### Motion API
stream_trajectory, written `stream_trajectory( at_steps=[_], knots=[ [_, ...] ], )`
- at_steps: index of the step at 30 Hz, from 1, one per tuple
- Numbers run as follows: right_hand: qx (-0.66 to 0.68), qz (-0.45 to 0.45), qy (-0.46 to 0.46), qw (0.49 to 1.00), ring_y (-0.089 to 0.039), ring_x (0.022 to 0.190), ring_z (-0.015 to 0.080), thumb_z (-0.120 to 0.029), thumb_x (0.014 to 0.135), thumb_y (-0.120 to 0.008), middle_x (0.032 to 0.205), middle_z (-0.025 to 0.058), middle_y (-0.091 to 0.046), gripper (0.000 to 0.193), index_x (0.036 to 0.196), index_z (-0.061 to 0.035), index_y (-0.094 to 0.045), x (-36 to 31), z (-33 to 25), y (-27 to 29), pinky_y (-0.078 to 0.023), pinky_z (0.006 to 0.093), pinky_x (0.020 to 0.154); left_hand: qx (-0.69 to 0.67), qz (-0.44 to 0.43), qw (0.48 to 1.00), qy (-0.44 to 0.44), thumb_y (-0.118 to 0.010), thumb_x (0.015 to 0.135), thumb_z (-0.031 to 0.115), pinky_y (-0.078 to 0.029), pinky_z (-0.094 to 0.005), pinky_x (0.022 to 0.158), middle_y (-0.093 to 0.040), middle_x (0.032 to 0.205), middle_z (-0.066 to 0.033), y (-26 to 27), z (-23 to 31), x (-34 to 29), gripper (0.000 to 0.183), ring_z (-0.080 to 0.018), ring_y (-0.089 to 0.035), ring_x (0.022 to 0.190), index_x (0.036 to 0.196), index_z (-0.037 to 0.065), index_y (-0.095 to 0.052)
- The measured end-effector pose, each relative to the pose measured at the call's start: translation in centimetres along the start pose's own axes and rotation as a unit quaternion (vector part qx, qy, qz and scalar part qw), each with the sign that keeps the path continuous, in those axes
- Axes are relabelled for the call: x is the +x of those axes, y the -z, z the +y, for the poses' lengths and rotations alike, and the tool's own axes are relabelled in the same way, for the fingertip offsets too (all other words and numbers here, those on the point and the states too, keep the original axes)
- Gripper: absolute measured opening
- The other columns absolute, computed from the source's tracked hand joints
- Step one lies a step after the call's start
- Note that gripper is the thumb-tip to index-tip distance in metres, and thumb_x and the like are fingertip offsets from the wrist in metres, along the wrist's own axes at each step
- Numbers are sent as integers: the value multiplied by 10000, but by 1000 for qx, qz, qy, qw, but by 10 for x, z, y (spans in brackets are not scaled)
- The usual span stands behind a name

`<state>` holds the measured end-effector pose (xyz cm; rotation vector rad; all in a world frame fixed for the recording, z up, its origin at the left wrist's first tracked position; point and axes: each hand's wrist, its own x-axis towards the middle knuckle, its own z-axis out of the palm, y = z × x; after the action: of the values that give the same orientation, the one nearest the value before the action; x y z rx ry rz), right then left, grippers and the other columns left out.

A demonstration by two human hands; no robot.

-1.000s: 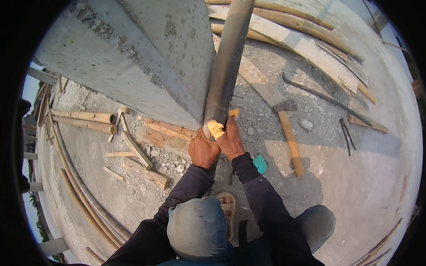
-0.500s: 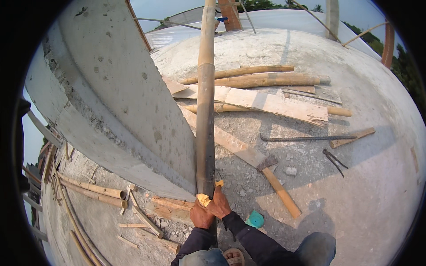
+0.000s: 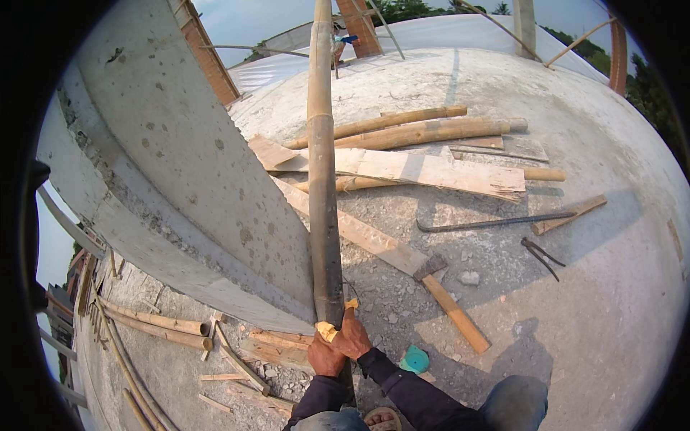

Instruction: The person repeatedly strikes a long bamboo pole with a hammer while holding it against a concrete column. The person adjusts the pole's position and continues hammering along its length.

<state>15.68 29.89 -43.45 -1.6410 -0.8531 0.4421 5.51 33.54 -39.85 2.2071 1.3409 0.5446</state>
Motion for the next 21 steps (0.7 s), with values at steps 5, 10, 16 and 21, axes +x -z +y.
stream_trajectory(
  at_steps=[5,10,16,21],
  knots=[
    [-11,13,45,999,-713,761,430,-547,791,-831,828,271,-682,984,1234,205,-376,0,-9,4,-559,440,609,-3,-3,1000,0,-754,784,565,-542,-557,742,-713,885,-293,0,0,0,696,-480,-700,867,1152,-17,-648],
    [-5,-50,-74,996,-695,973,371,-383,832,-833,1082,246,-678,789,1281,120,-422,-2,-17,10,-541,424,826,7,-5,1000,5,-749,791,566,-541,-560,746,-715,895,-288,-1,-1,0,692,-481,-699,870,1162,-9,-645],
    [-29,-34,-43,998,-705,936,355,-366,830,-843,1055,241,-683,787,1252,136,-409,-3,-19,10,-551,413,777,0,-1,1000,-4,-738,800,578,-539,-563,749,-717,901,-286,2,2,0,698,-483,-697,873,1165,-9,-643],
    [-37,-16,-7,999,-711,855,334,-377,814,-862,954,226,-685,834,1246,149,-380,-3,-19,8,-552,396,701,-15,-10,1000,9,-759,793,513,-533,-551,774,-714,934,-291,5,7,-1,608,-492,-685,907,1084,-10,-656]
  ],
)
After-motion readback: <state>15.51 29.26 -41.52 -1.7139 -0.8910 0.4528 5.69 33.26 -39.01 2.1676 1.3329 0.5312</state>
